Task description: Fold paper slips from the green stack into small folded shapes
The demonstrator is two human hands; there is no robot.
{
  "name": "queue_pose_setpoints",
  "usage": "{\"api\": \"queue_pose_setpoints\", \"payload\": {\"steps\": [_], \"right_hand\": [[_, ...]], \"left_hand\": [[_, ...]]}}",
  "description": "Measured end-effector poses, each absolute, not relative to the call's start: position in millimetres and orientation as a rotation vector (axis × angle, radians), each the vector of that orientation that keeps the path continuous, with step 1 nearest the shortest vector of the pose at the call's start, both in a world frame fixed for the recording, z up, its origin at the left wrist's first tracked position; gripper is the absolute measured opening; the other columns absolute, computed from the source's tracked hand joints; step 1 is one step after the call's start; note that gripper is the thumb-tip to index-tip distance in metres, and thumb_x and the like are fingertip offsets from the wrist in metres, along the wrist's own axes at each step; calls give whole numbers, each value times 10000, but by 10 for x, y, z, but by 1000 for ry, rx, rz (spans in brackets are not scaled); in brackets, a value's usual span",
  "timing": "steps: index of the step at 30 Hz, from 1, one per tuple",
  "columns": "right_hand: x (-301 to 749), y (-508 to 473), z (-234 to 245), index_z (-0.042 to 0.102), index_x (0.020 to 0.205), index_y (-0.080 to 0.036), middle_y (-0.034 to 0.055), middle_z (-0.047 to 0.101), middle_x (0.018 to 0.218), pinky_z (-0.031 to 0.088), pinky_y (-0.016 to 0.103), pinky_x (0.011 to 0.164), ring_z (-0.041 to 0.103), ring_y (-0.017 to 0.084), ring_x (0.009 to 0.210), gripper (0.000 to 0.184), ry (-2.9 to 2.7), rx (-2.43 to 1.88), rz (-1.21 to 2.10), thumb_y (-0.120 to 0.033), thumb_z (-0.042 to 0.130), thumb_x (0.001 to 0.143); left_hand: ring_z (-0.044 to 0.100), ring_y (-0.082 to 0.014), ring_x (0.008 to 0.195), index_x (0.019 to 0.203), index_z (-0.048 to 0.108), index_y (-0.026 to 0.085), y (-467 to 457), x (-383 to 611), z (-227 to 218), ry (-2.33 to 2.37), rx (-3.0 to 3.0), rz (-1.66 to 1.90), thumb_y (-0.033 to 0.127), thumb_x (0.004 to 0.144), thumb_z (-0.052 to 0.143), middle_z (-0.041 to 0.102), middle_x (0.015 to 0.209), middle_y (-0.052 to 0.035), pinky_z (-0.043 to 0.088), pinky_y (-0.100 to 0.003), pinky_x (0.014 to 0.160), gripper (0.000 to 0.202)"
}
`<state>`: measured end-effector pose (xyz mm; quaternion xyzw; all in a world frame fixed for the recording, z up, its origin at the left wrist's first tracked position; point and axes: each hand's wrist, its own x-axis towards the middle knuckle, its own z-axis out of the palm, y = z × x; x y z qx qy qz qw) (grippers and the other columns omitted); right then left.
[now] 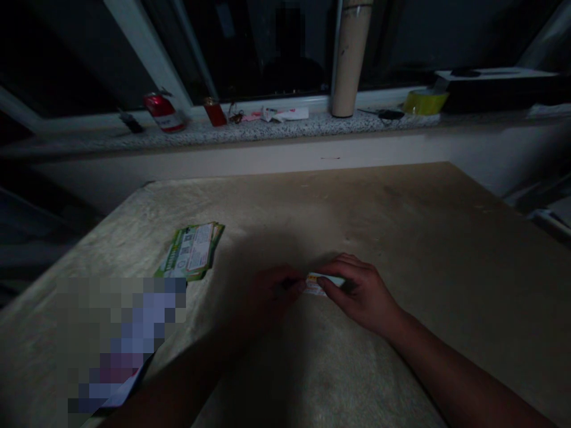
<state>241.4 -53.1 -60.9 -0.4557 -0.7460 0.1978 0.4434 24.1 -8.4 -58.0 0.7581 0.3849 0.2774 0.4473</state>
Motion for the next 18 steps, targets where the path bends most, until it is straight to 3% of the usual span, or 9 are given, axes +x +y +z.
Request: {"api": "queue_pose_setpoints", "payload": {"steps": [10, 18], "right_hand": [[2392, -546, -582, 693, 1118, -233, 66, 742, 937, 564, 375, 768, 699, 223, 870, 186, -1942, -1157, 451, -251, 671, 935], [2422, -558, -668, 682, 1147, -244, 53, 777, 1011, 618, 328, 775, 750, 206, 856, 226, -1807, -1308, 455, -301, 681, 927]], "left_hand": [[651, -176, 750, 918, 735, 183, -80, 249, -610, 984, 1874, 722, 342, 917, 598, 730, 840, -37, 487, -280, 697, 210], [664, -192, 798, 945, 738, 179, -72, 225, -604, 995, 1627, 807, 402, 900, 617, 741, 885, -54, 516, -285, 713, 257]]}}
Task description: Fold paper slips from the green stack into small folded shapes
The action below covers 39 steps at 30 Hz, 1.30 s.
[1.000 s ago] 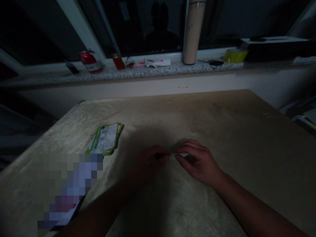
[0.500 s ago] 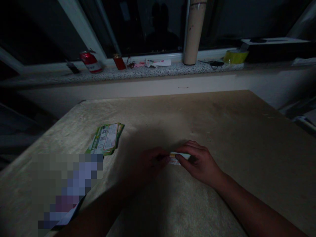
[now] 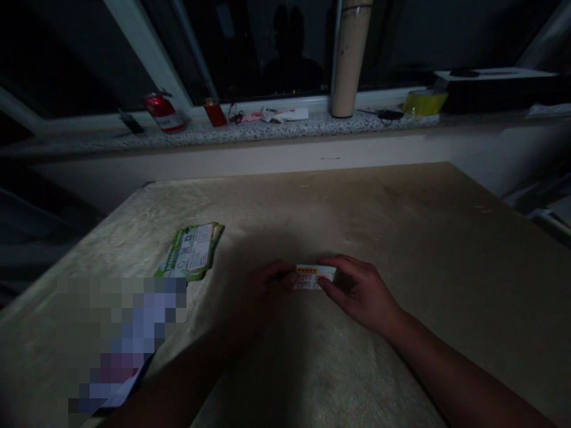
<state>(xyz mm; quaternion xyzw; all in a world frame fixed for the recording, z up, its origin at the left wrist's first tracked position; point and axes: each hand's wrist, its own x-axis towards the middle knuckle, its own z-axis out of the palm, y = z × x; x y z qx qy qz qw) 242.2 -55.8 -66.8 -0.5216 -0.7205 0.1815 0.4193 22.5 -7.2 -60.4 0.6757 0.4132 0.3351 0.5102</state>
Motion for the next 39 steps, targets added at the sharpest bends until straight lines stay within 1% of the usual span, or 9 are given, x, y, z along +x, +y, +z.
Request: {"api": "queue_pose_setpoints", "payload": {"steps": [5, 14, 19, 23, 26, 28, 30, 35, 39], "right_hand": [[2433, -561, -684, 693, 1131, -253, 41, 774, 992, 625, 308, 760, 754, 195, 840, 221, -1802, -1261, 438, -286, 705, 913], [2413, -582, -652, 711, 1120, -254, 51, 780, 976, 633, 310, 725, 757, 200, 815, 209, -1801, -1197, 430, -283, 708, 912], [2411, -579, -652, 691, 1139, -260, 53, 754, 972, 619, 312, 741, 737, 194, 839, 219, -1834, -1161, 417, -227, 698, 922], [2409, -578, -617, 674, 1207, -261, 101, 683, 1150, 593, 397, 866, 675, 251, 1066, 309, -1919, -1110, 284, -204, 712, 906], [2400, -590, -568, 717, 1132, -284, 105, 628, 1261, 546, 481, 955, 609, 301, 1190, 252, -2015, -1103, 171, -213, 726, 890], [2393, -597, -543, 741, 1010, -291, 86, 638, 1254, 527, 501, 968, 608, 308, 1188, 148, -2059, -1072, 107, -215, 731, 883], [2387, -602, -533, 732, 947, -280, 71, 672, 1202, 524, 493, 958, 629, 295, 1147, 97, -2103, -1028, 79, -208, 730, 882], [2383, -617, -565, 698, 1036, -229, 75, 707, 1166, 520, 453, 978, 650, 256, 1109, 150, -2253, -965, 125, -147, 684, 912], [2374, -625, -608, 680, 1028, -206, 74, 707, 1144, 532, 419, 969, 651, 241, 1086, 126, -2330, -1004, 214, -137, 622, 940]], "left_hand": [[630, -169, 732, 903, 737, 173, -86, 217, -600, 915, 1527, 765, 457, 904, 613, 700, 788, -33, 487, -263, 657, 310], [596, -164, 670, 763, 700, 173, -49, 224, -586, 874, 1449, 786, 481, 846, 628, 645, 681, -21, 481, -270, 647, 327], [592, -161, 687, 854, 731, 189, -72, 225, -610, 969, 1718, 781, 372, 820, 662, 660, 724, -8, 458, -266, 652, 199], [589, -153, 641, 800, 727, 190, -86, 239, -622, 1038, 1954, 703, 351, 851, 651, 670, 699, -5, 433, -263, 621, 185], [595, -158, 631, 791, 730, 185, -79, 247, -623, 1104, 2019, 669, 393, 884, 644, 678, 689, -16, 424, -265, 602, 243], [606, -168, 646, 814, 742, 187, -68, 247, -621, 1154, 2044, 649, 418, 893, 641, 693, 709, -26, 427, -270, 604, 264], [622, -180, 677, 838, 749, 191, -53, 242, -620, 1183, 2071, 639, 435, 900, 632, 712, 748, -37, 438, -277, 619, 277], [637, -189, 703, 869, 746, 195, -8, 226, -649, 1216, 2082, 648, 409, 908, 622, 717, 755, -36, 455, -286, 655, 251], [646, -192, 732, 929, 733, 193, 10, 223, -667, 1278, 2056, 595, 372, 921, 603, 729, 800, -36, 464, -290, 681, 222]]}}
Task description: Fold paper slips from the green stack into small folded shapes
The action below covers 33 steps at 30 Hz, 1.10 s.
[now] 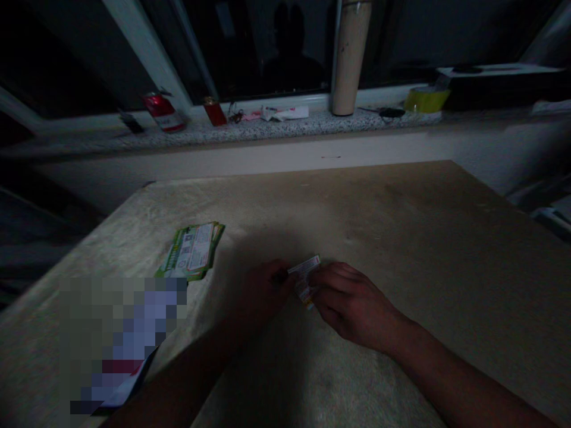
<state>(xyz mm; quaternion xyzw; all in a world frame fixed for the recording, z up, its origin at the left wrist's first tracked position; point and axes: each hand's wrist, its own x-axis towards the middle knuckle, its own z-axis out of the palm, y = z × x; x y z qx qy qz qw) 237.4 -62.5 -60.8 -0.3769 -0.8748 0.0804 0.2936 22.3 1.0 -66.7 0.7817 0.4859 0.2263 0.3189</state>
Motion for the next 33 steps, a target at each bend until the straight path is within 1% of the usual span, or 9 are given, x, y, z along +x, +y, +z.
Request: {"api": "queue_pose_setpoints", "payload": {"steps": [4, 7, 12, 15, 18, 20, 23, 26, 33], "right_hand": [[2356, -627, -625, 671, 1040, -193, 73, 717, 1099, 535, 431, 969, 662, 244, 1063, 141, -2409, -1075, 303, -142, 579, 947], [2342, -634, -620, 679, 1113, -205, 70, 717, 1142, 524, 444, 1004, 658, 251, 1098, 198, -2442, -1108, 320, -162, 600, 937], [2322, -636, -609, 711, 1145, -217, 73, 718, 1159, 523, 425, 1012, 660, 241, 1110, 218, -2439, -1127, 342, -202, 569, 980], [2320, -624, -610, 720, 1152, -231, 65, 724, 1157, 523, 411, 1002, 663, 232, 1100, 222, -2425, -1130, 353, -239, 551, 1007], [2322, -610, -613, 729, 1121, -234, 56, 733, 1142, 518, 402, 985, 668, 224, 1078, 207, -2413, -1125, 365, -251, 552, 1014], [2322, -603, -616, 732, 1089, -223, 55, 741, 1112, 510, 408, 973, 672, 223, 1055, 188, -2398, -1125, 364, -248, 563, 1009], [2319, -599, -627, 728, 1062, -217, 48, 752, 1070, 485, 424, 971, 679, 218, 1023, 164, -2365, -1142, 360, -234, 578, 999], [2319, -598, -653, 721, 1084, -220, 40, 759, 1050, 461, 432, 976, 686, 212, 1011, 162, -2321, -1195, 351, -224, 586, 994], [2313, -595, -718, 741, 1010, -237, 44, 756, 1028, 467, 413, 893, 675, 224, 981, 148, -2212, -1329, 344, -245, 595, 990]], "left_hand": [[656, -197, 788, 967, 724, 207, 18, 224, -680, 1276, 2058, 539, 319, 898, 629, 741, 860, -29, 473, -300, 726, 163], [652, -209, 818, 963, 720, 206, 24, 223, -702, 1275, 2107, 505, 300, 873, 659, 736, 877, -32, 470, -311, 748, 144], [637, -225, 867, 965, 722, 205, 21, 220, -715, 1237, 2291, 460, 303, 882, 672, 724, 905, -39, 453, -348, 830, 137], [624, -226, 871, 921, 719, 200, 14, 215, -709, 1212, 2381, 429, 302, 905, 653, 707, 876, -41, 440, -363, 859, 123], [610, -225, 847, 847, 702, 185, 10, 204, -706, 1189, 2446, 380, 307, 923, 634, 678, 826, -44, 436, -369, 857, 159], [603, -225, 851, 829, 693, 181, 6, 194, -703, 1164, 2492, 384, 315, 937, 621, 669, 834, -49, 435, -369, 852, 186], [601, -221, 855, 838, 691, 180, -1, 183, -689, 1135, 2533, 388, 291, 950, 602, 668, 858, -51, 437, -366, 847, 181], [606, -227, 861, 863, 695, 174, 1, 179, -680, 1125, 2557, 372, 278, 951, 605, 671, 873, -58, 443, -372, 847, 164], [613, -230, 883, 875, 689, 161, 9, 172, -669, 1104, 2572, 375, 242, 948, 601, 680, 903, -67, 452, -371, 852, 141]]}}
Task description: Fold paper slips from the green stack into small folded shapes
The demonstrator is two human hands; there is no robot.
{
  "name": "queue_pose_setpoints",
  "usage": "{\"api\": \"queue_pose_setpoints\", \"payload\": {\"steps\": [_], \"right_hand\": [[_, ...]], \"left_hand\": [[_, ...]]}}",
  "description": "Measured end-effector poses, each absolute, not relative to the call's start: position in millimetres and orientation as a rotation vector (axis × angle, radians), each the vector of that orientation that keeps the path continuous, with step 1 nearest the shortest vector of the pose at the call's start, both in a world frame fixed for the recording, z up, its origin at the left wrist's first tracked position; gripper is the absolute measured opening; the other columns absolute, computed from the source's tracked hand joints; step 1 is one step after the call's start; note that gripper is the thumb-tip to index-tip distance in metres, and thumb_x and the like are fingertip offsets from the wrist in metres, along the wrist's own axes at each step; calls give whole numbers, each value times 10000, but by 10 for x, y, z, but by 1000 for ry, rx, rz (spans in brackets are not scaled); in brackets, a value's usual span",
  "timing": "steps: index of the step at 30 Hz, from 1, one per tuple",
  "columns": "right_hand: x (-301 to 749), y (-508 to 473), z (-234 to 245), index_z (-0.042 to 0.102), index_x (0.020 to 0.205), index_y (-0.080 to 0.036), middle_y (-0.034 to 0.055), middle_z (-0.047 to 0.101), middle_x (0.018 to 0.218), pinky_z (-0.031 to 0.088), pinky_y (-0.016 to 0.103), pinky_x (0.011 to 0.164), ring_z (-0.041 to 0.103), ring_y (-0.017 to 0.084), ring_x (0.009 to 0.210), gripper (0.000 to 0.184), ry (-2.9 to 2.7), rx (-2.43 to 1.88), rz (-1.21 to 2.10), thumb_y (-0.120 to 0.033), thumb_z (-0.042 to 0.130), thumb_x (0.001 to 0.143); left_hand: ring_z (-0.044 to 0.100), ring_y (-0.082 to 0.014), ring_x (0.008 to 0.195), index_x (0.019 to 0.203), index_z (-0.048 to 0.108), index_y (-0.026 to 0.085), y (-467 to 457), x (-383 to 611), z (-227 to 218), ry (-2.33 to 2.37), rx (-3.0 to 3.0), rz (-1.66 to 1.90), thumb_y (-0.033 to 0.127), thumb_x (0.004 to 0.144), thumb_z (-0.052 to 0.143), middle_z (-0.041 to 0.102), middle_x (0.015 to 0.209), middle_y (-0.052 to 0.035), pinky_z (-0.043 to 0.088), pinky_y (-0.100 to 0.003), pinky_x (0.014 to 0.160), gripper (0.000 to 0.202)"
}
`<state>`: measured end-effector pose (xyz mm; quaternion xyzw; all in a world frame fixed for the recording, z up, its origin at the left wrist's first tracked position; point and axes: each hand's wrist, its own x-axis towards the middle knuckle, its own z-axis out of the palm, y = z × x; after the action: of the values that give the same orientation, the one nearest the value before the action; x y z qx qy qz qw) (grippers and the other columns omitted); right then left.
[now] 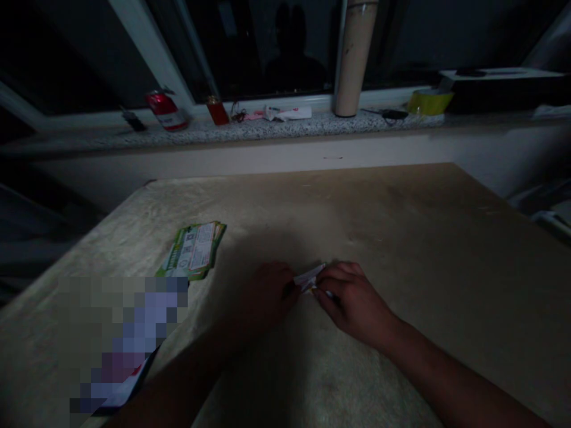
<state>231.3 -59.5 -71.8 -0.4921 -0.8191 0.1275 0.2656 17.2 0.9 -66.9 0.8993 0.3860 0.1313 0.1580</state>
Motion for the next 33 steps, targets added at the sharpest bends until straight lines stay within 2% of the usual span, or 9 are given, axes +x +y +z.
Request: {"api": "queue_pose_setpoints", "payload": {"steps": [8, 14, 18, 24, 29, 33], "right_hand": [[2323, -573, -792, 753, 924, -229, 52, 736, 1021, 489, 408, 882, 685, 218, 965, 148, -2098, -1454, 347, -248, 616, 975], [2306, -562, -785, 753, 853, -235, 41, 746, 960, 514, 407, 856, 699, 215, 915, 153, -2037, -1493, 385, -266, 644, 957], [2299, -558, -765, 757, 840, -231, 55, 741, 977, 560, 371, 815, 711, 205, 891, 188, -1999, -1482, 410, -259, 618, 963], [2306, -564, -808, 778, 844, -240, 84, 725, 1081, 579, 393, 848, 716, 239, 994, 182, -1937, -1518, 373, -252, 625, 942], [2324, -541, -833, 791, 843, -251, 79, 730, 1079, 567, 433, 897, 708, 252, 1011, 173, -1908, -1535, 418, -264, 641, 927], [2323, -514, -840, 788, 803, -240, 79, 734, 1036, 567, 425, 861, 709, 244, 968, 184, -1885, -1528, 406, -247, 643, 916]], "left_hand": [[613, -217, 837, 824, 685, 162, -3, 179, -616, 1118, 2508, 373, 200, 894, 617, 676, 859, -57, 449, -364, 829, 105], [613, -214, 824, 823, 691, 172, -4, 191, -600, 1119, 2450, 384, 324, 934, 629, 680, 854, -45, 444, -368, 830, 198], [616, -228, 850, 844, 693, 176, -3, 198, -634, 1137, 2468, 380, 329, 958, 612, 683, 855, -48, 443, -377, 844, 207], [608, -224, 830, 863, 692, 170, -6, 208, -648, 1184, 2480, 359, 332, 968, 619, 675, 849, -55, 444, -366, 834, 207], [604, -216, 816, 855, 699, 163, 8, 216, -628, 1200, 2453, 339, 329, 974, 616, 671, 835, -55, 445, -357, 832, 220], [607, -217, 814, 857, 703, 166, 12, 215, -626, 1180, 2467, 337, 335, 980, 604, 676, 833, -53, 445, -363, 833, 232]]}}
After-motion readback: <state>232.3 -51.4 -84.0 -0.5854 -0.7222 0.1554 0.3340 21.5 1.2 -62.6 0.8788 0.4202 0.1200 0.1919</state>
